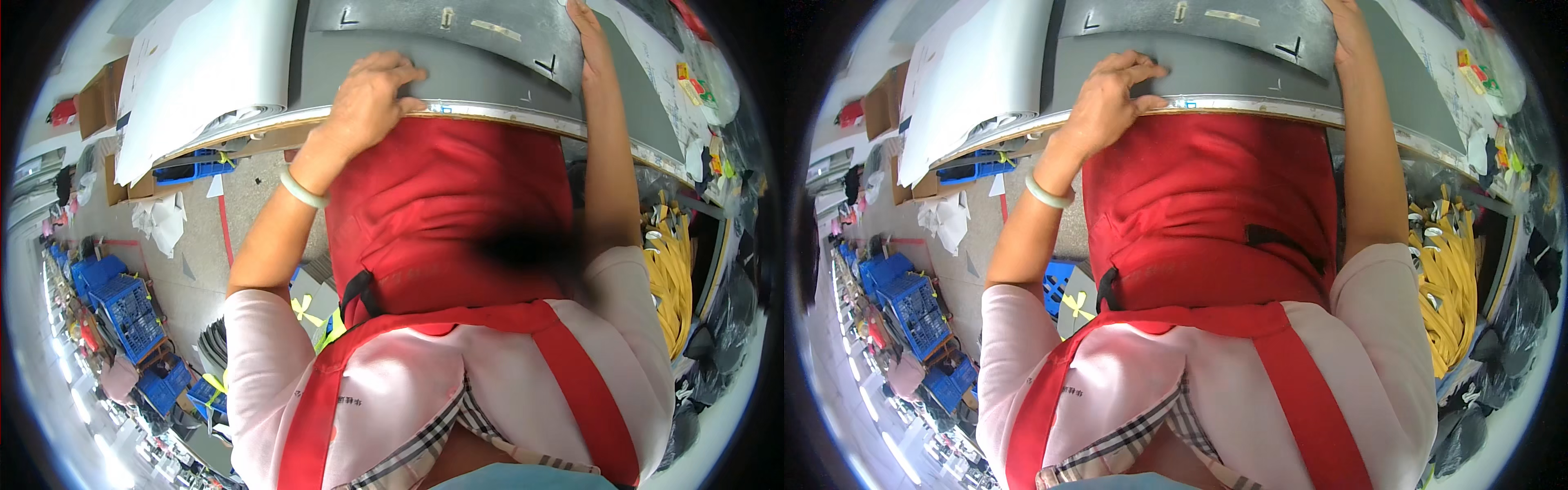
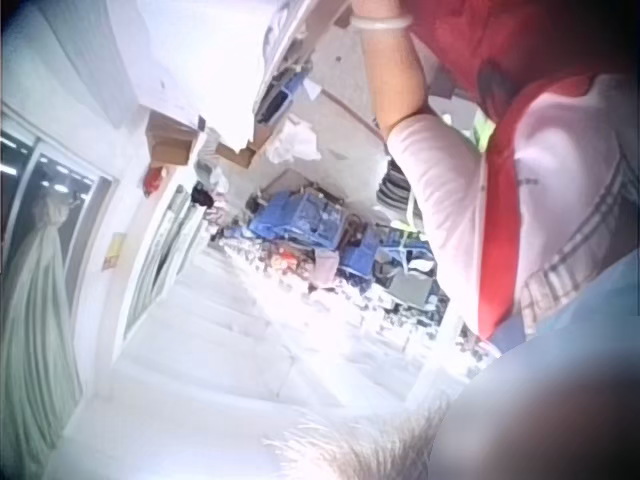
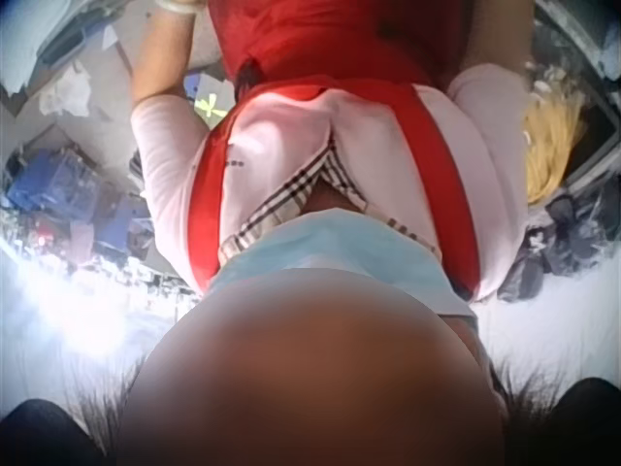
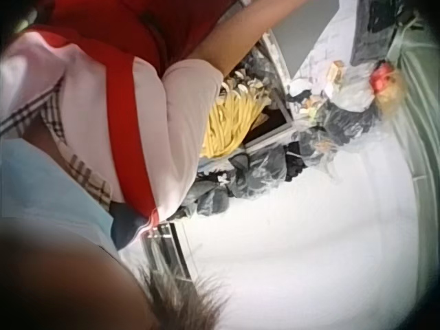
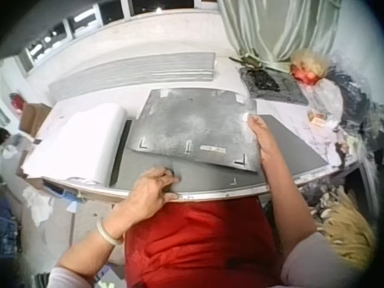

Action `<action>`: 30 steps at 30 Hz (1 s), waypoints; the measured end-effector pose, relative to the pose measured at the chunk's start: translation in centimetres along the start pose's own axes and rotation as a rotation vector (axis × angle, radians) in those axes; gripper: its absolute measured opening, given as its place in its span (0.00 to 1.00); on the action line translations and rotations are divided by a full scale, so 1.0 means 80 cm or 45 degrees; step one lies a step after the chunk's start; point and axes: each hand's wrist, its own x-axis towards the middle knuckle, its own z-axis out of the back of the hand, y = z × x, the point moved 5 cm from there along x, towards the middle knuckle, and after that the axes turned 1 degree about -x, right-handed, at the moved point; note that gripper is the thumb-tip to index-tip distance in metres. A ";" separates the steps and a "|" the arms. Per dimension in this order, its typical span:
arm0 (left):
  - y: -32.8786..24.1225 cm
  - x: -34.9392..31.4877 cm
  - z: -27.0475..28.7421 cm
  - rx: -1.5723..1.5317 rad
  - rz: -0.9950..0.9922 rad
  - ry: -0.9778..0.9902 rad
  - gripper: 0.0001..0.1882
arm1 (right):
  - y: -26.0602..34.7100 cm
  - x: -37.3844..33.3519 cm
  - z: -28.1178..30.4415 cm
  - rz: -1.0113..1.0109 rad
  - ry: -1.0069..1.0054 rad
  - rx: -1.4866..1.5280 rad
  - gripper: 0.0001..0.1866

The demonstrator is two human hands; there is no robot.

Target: Cleaning and inspecting metal plates using a white cleaning cloth.

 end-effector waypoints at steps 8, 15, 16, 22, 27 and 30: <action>0.043 -0.005 0.001 -0.287 0.267 0.265 0.12 | -0.001 -0.022 0.009 0.237 -0.861 -1.177 0.12; 0.023 -0.011 0.010 0.005 0.046 0.234 0.10 | -0.007 -0.019 0.009 0.223 -0.877 -1.095 0.12; 0.019 -0.013 0.009 0.055 0.008 0.200 0.11 | -0.006 -0.019 0.008 0.209 -0.857 -1.080 0.12; 0.019 -0.014 0.009 0.000 0.066 0.212 0.12 | -0.007 -0.020 0.010 0.196 -0.840 -1.084 0.11; 0.031 -0.008 0.008 -0.055 0.038 0.205 0.12 | -0.003 -0.022 0.017 0.193 -0.828 -1.125 0.11; 0.033 -0.005 0.005 -0.127 0.095 0.246 0.11 | -0.001 -0.023 0.015 0.211 -0.855 -1.123 0.11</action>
